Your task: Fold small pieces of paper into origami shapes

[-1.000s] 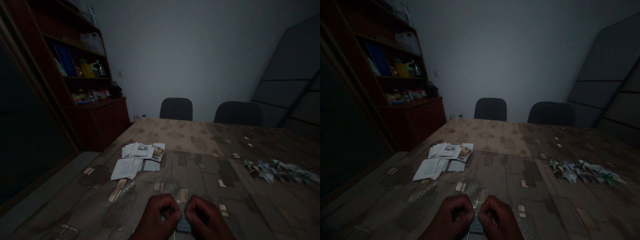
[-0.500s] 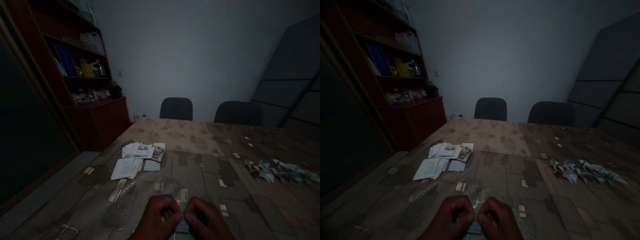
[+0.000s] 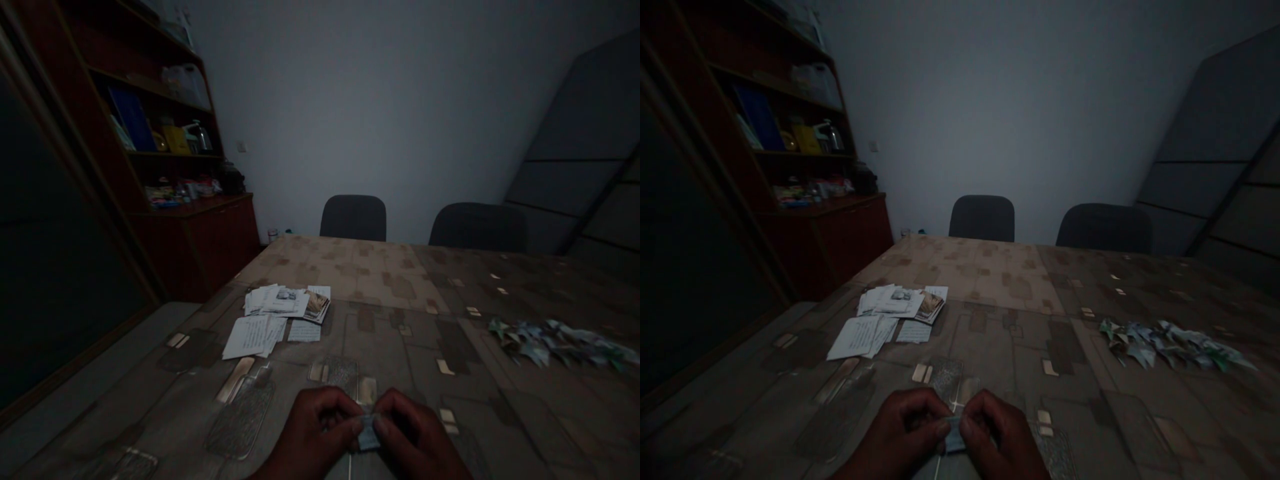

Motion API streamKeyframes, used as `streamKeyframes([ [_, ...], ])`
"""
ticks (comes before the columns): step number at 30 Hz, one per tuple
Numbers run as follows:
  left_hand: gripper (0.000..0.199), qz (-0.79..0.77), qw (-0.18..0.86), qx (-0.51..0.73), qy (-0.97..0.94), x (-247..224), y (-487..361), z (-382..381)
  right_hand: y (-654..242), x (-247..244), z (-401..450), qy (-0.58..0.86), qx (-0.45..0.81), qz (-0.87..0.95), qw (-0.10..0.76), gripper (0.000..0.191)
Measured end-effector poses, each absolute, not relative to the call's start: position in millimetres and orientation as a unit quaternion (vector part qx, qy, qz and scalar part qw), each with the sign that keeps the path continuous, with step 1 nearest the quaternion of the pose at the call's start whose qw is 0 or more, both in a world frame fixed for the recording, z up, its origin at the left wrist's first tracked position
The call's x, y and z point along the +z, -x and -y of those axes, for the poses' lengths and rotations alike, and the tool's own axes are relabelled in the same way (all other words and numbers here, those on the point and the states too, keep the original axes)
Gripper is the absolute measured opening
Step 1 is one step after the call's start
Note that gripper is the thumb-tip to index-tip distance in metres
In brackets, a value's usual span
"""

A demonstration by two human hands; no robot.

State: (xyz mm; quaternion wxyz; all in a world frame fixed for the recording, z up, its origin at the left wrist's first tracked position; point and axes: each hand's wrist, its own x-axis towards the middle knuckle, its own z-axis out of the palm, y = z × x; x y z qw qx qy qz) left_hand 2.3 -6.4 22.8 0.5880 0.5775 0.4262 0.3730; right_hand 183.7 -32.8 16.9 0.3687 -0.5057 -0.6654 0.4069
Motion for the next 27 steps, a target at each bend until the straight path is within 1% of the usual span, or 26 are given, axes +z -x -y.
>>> streamKeyframes([
  [2,0.021,-0.413,0.57,0.393,-0.591,25,-2,6,-183,16,33,0.499,0.399,0.678,0.362,0.03],
  [5,0.025,-0.371,0.522,0.42,-0.643,26,0,5,-182,13,34,0.498,0.378,0.699,0.348,0.026],
  [10,0.037,-0.349,0.51,0.425,-0.662,23,0,4,-184,7,33,0.474,0.343,0.738,0.337,0.023],
  [14,0.034,-0.363,0.515,0.416,-0.656,23,0,6,-186,3,34,0.469,0.325,0.756,0.321,0.022],
  [18,0.027,-0.4,0.564,0.396,-0.604,17,-3,8,-186,3,35,0.478,0.307,0.763,0.307,0.018],
  [21,0.027,-0.429,0.608,0.392,-0.541,14,-5,6,-184,8,35,0.474,0.314,0.753,0.33,0.02],
  [24,0.023,-0.439,0.629,0.402,-0.5,18,-5,2,-186,16,34,0.488,0.33,0.711,0.384,0.025],
  [27,0.012,-0.453,0.592,0.42,-0.518,27,-3,1,-190,24,33,0.519,0.279,0.687,0.425,0.014],
])
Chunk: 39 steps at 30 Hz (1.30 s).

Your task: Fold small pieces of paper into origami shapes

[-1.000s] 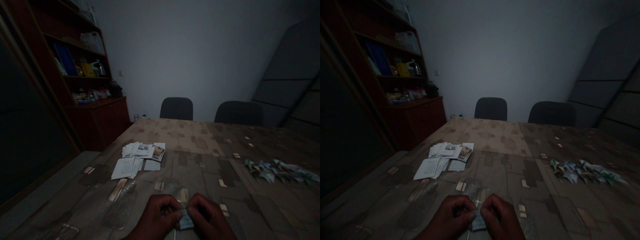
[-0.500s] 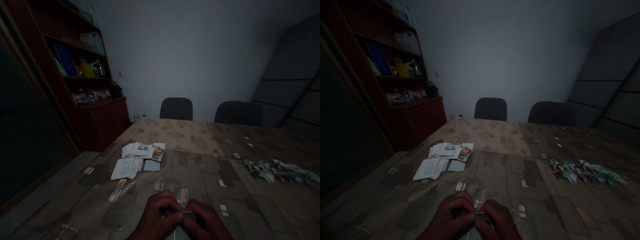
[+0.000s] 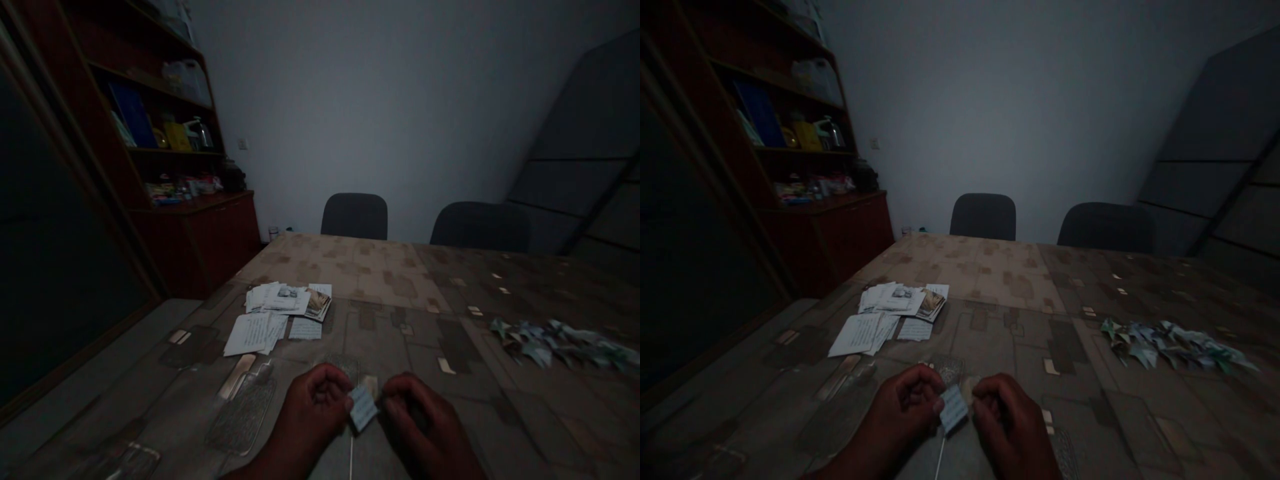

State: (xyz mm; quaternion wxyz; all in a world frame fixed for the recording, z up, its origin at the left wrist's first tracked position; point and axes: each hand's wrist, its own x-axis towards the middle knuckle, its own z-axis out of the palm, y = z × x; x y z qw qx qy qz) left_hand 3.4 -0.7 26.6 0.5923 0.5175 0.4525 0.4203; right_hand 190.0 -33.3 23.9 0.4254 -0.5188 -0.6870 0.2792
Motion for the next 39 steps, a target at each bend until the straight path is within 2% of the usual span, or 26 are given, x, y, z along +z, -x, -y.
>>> streamKeyframes([
  [4,0.003,-0.467,0.557,0.392,-0.564,29,-4,5,-192,28,34,0.445,0.191,0.778,0.401,0.009],
  [11,0.01,-0.474,0.575,0.359,-0.562,23,-6,5,-194,21,28,0.347,0.089,0.851,0.384,0.024],
  [14,0.015,-0.482,0.526,0.313,-0.626,25,-3,5,-194,16,27,0.36,0.093,0.861,0.347,0.03],
  [18,0.021,-0.445,0.365,0.27,-0.772,24,5,5,-194,9,27,0.38,0.116,0.857,0.327,0.036],
  [21,0.02,-0.41,0.296,0.24,-0.828,24,12,4,-195,6,27,0.386,0.128,0.857,0.316,0.033],
  [30,0.011,-0.366,0.182,0.189,-0.893,16,14,4,-197,6,28,0.404,0.146,0.86,0.275,0.019],
  [34,0.013,-0.355,0.163,0.172,-0.904,19,13,3,-196,8,27,0.411,0.148,0.86,0.262,0.015],
  [39,0.007,-0.348,0.135,0.155,-0.915,21,12,1,-195,8,25,0.412,0.143,0.863,0.253,0.013],
])
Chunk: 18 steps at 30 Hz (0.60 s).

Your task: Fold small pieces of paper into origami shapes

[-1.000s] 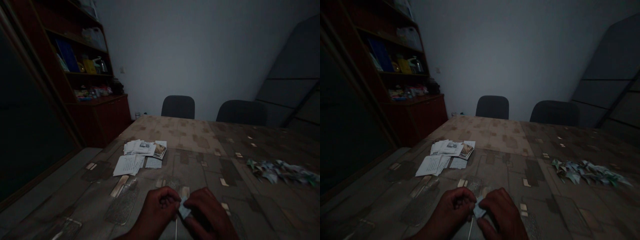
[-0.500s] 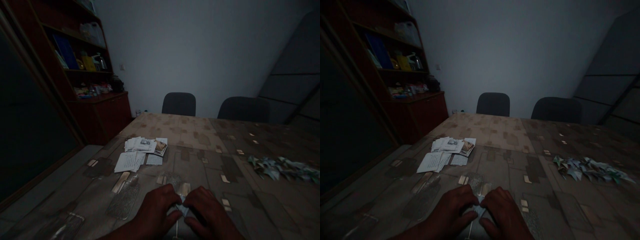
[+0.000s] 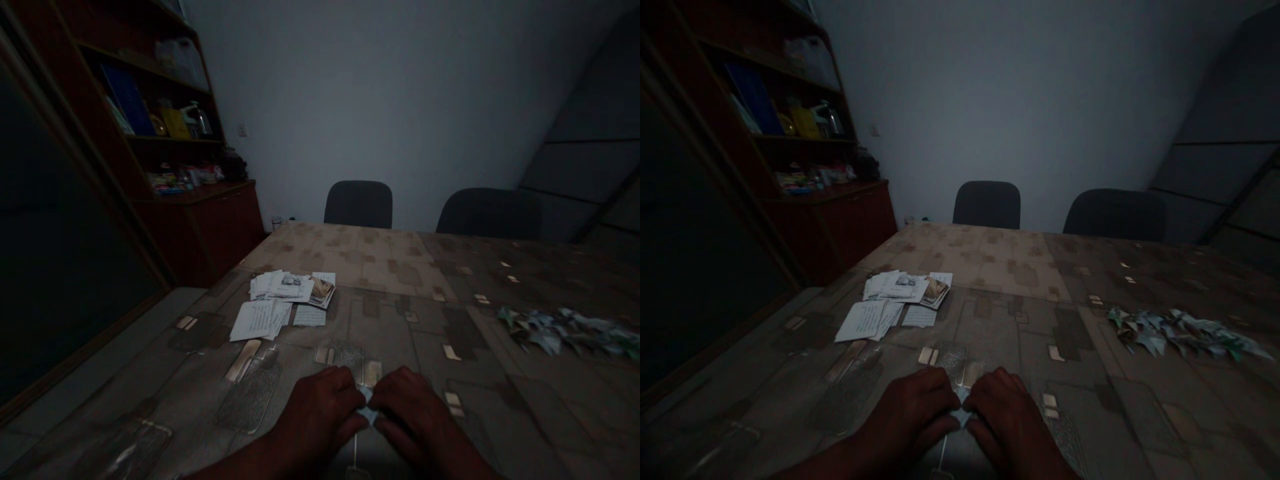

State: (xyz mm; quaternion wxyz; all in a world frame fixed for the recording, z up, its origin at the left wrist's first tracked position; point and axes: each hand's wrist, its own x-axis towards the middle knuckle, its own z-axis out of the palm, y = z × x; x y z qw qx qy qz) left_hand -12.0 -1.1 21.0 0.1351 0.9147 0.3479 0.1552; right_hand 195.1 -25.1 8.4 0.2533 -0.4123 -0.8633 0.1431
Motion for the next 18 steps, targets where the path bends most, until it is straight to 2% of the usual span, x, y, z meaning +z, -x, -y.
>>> streamKeyframes([
  [9,0.009,-0.346,0.124,0.174,-0.914,18.3,11.4,-0.1,-195.3,8.9,26.3,0.429,0.159,0.852,0.253,0.016],
  [18,0.015,-0.316,0.08,0.184,-0.927,15.3,10.1,-0.9,-195.4,10.1,25.6,0.428,0.148,0.853,0.258,0.01],
])
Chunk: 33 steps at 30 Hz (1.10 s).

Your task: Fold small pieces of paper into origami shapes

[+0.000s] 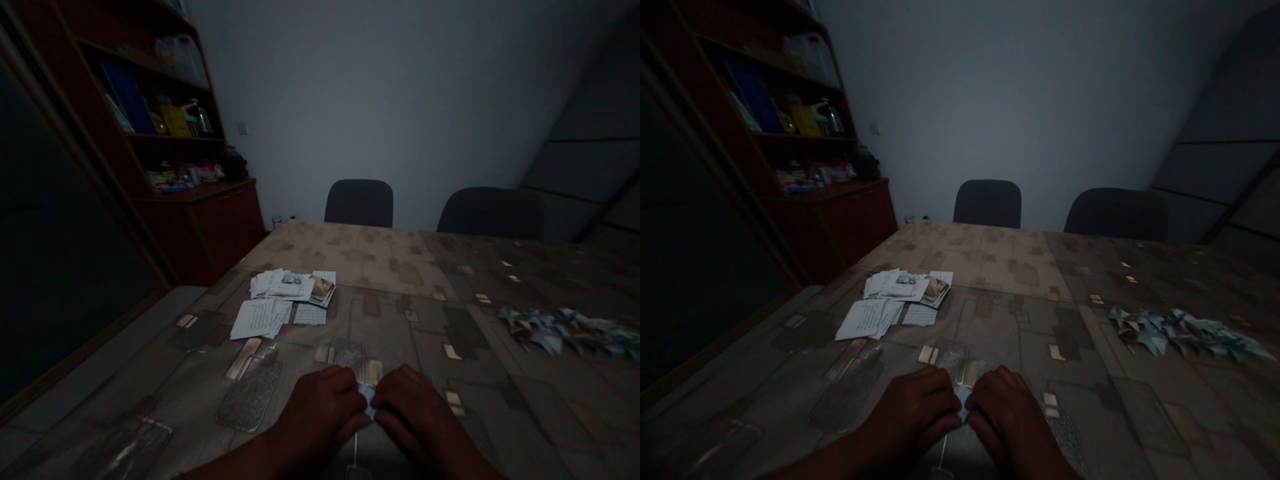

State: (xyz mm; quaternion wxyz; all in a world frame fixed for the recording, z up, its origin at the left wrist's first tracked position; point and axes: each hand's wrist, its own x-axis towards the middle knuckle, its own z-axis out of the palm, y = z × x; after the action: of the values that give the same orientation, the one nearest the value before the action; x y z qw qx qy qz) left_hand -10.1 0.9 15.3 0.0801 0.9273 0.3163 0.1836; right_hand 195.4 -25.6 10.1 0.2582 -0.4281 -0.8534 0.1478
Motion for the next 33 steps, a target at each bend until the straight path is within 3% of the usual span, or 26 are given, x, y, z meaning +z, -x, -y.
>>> streamKeyframes([
  [19,0.027,-0.295,0.091,0.225,-0.924,14.0,11.9,-1.8,-193.5,10.1,23.3,0.41,0.095,0.866,0.269,0.03],
  [28,0.014,-0.303,0.067,0.211,-0.927,16.0,10.5,-0.5,-193.4,12.0,26.3,0.421,0.128,0.86,0.258,0.009],
  [33,0.009,-0.316,0.039,0.229,-0.92,11.6,5.2,1.8,-194.7,11.2,27.0,0.421,0.148,0.853,0.271,0.012],
])
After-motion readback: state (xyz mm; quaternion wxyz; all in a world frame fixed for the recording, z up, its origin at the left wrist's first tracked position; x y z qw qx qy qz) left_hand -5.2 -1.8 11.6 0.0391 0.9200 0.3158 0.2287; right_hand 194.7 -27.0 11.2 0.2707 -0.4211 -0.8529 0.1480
